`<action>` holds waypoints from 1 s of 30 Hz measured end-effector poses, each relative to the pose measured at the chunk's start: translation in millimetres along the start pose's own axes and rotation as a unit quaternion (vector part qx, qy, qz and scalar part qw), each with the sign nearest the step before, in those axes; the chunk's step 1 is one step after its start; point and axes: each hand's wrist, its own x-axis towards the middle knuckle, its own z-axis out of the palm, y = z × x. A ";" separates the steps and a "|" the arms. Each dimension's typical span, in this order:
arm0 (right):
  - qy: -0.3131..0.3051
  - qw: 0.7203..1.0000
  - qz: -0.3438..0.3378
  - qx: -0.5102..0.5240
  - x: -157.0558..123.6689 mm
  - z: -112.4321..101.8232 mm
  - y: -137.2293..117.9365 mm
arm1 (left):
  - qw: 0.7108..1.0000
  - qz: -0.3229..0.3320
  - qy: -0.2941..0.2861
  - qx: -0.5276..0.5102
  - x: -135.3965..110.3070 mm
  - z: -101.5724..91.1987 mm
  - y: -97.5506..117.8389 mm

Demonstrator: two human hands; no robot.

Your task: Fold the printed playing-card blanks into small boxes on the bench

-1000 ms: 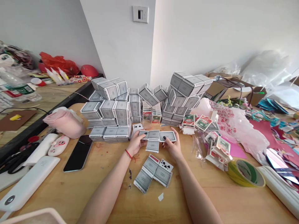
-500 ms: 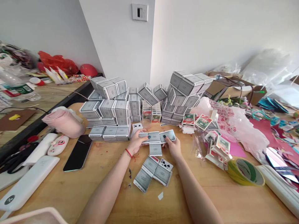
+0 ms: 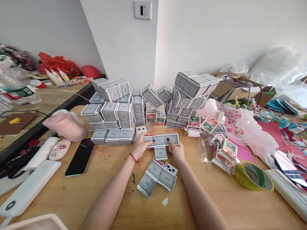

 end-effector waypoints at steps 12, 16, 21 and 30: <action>-0.051 0.998 -0.041 -0.011 13.1 -21.0 -6.4 | 1.000 0.005 -0.014 0.000 -0.5 -1.4 1.3; -0.085 0.995 -0.041 -0.012 13.5 -21.9 -3.6 | 1.000 0.009 -0.020 0.018 -3.6 -2.2 4.9; -0.127 0.990 -0.054 -0.029 11.4 -18.6 -1.3 | 1.000 0.014 -0.016 0.013 -4.1 -2.4 3.7; -0.169 0.983 -0.032 -0.064 2.5 -10.0 -1.9 | 0.999 0.010 -0.032 0.009 -6.0 1.4 1.9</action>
